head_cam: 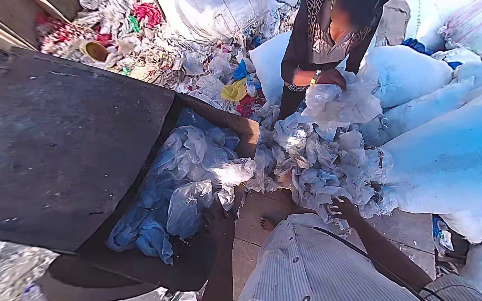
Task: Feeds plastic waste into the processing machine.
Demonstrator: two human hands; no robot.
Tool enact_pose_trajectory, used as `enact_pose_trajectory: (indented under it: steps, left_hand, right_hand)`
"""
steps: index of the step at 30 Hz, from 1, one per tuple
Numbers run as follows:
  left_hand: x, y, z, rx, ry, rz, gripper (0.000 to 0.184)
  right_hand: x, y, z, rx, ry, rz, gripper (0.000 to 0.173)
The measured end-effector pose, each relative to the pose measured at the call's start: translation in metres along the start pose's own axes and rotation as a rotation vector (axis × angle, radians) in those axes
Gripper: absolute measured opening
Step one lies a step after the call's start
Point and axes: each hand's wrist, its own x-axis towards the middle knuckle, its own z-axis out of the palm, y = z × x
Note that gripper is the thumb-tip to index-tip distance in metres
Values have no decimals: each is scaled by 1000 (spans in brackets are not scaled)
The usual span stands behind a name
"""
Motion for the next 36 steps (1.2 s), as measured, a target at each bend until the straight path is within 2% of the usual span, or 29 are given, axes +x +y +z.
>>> enact_pose_trajectory:
  steps: [2,5,10,12,15,17,18,20,22,24,26,28,30,31,32,34,36]
  left_hand:
    - [1,-1,1,-12,-5,0,53]
    - [1,-4,1,-60,10,19,52]
    - [5,-14,10,-181,36,41,60]
    - [3,-15,5,-270,54,59,65]
    - [-1,-14,0,-443,91,21,57]
    - [-13,-2,-14,-647,205,-98,53]
    - [-20,9,-26,-698,332,-171,53]
    - [-24,28,-48,-749,617,-209,56]
    - [-19,50,-83,-764,810,-116,67]
    - [-6,76,-131,-722,856,96,92]
    - [22,103,-180,-543,794,284,104]
    - [64,131,-224,-280,656,418,100]
    - [118,159,-243,-53,550,514,100]
    - [144,168,-240,18,493,530,102]
    - [164,174,-233,64,392,507,102]
    - [188,176,-216,65,58,349,93]
    - [188,170,-202,-28,-179,232,88]
  right_hand:
    - [-3,-17,5,49,40,-70,77]
    - [-5,-53,21,-57,63,-324,88]
    - [-13,-137,78,-400,12,-900,108]
    - [-25,-177,112,-493,-32,-1098,106]
    - [-43,-236,165,-638,-39,-1499,106]
    - [-50,-273,198,-737,-50,-1728,104]
    - [-50,-287,215,-781,-43,-1792,104]
    - [-36,-300,243,-848,-76,-1919,108]
    - [-25,-302,262,-961,-243,-1848,119]
    - [-18,-300,280,-993,-312,-1822,121]
    - [-24,-305,297,-1052,-366,-1835,108]
    - [-31,-309,309,-1183,-532,-1707,100]
    - [-34,-314,319,-1279,-689,-1546,98]
    - [-34,-316,322,-1292,-722,-1526,97]
    - [-30,-316,324,-1279,-742,-1552,96]
    - [-14,-309,325,-1209,-725,-1688,93]
    - [-1,-300,320,-1035,-662,-1829,86]
